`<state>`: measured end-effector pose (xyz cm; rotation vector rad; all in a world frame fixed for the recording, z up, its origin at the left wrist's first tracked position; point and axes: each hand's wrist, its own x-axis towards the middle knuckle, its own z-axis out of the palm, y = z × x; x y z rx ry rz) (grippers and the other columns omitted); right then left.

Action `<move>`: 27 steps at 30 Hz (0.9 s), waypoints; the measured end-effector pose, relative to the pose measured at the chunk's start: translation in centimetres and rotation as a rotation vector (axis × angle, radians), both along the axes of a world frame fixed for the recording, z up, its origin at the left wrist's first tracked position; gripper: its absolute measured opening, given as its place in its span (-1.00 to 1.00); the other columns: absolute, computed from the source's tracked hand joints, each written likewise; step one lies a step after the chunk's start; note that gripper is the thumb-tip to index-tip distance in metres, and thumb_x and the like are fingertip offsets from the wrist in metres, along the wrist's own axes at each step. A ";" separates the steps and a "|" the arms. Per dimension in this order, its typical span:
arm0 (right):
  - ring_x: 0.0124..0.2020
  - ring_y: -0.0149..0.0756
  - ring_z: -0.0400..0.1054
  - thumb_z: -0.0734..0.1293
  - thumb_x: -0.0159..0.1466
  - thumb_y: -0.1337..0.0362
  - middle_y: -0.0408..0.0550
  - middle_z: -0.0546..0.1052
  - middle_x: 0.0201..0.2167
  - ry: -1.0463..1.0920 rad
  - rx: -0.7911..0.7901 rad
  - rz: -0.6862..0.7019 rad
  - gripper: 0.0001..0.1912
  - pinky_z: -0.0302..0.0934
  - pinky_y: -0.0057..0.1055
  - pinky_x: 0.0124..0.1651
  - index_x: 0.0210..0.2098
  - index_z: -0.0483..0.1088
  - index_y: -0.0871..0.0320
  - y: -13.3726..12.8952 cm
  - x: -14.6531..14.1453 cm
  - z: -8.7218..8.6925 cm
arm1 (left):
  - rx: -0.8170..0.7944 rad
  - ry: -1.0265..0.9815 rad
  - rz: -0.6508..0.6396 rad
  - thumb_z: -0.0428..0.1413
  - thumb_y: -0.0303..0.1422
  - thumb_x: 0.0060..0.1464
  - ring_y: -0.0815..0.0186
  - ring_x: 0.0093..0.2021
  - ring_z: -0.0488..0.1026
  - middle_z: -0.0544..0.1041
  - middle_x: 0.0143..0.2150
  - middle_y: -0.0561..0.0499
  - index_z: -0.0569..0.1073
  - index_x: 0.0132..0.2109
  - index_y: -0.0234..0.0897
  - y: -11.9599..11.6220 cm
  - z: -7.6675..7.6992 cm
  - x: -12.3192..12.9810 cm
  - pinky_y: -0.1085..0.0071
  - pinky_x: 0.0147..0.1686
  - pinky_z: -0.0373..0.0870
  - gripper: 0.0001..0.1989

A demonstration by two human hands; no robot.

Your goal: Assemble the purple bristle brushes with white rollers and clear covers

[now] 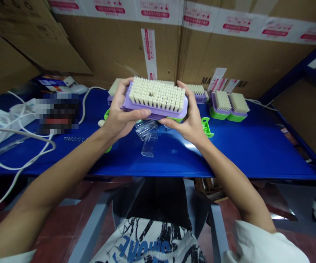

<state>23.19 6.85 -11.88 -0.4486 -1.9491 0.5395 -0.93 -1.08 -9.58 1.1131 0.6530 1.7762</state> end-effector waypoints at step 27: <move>0.01 0.01 0.44 0.23 0.59 0.38 0.08 0.70 -0.01 -0.377 0.480 -0.099 -0.67 0.42 0.03 0.08 0.12 0.63 0.05 -3.4 -2.2 0.8 | 0.012 -0.085 -0.106 0.33 0.39 0.14 -0.30 0.43 0.53 0.80 0.08 0.02 0.53 0.34 -0.04 4.4 2.4 -8.2 -0.35 0.55 0.42 -0.15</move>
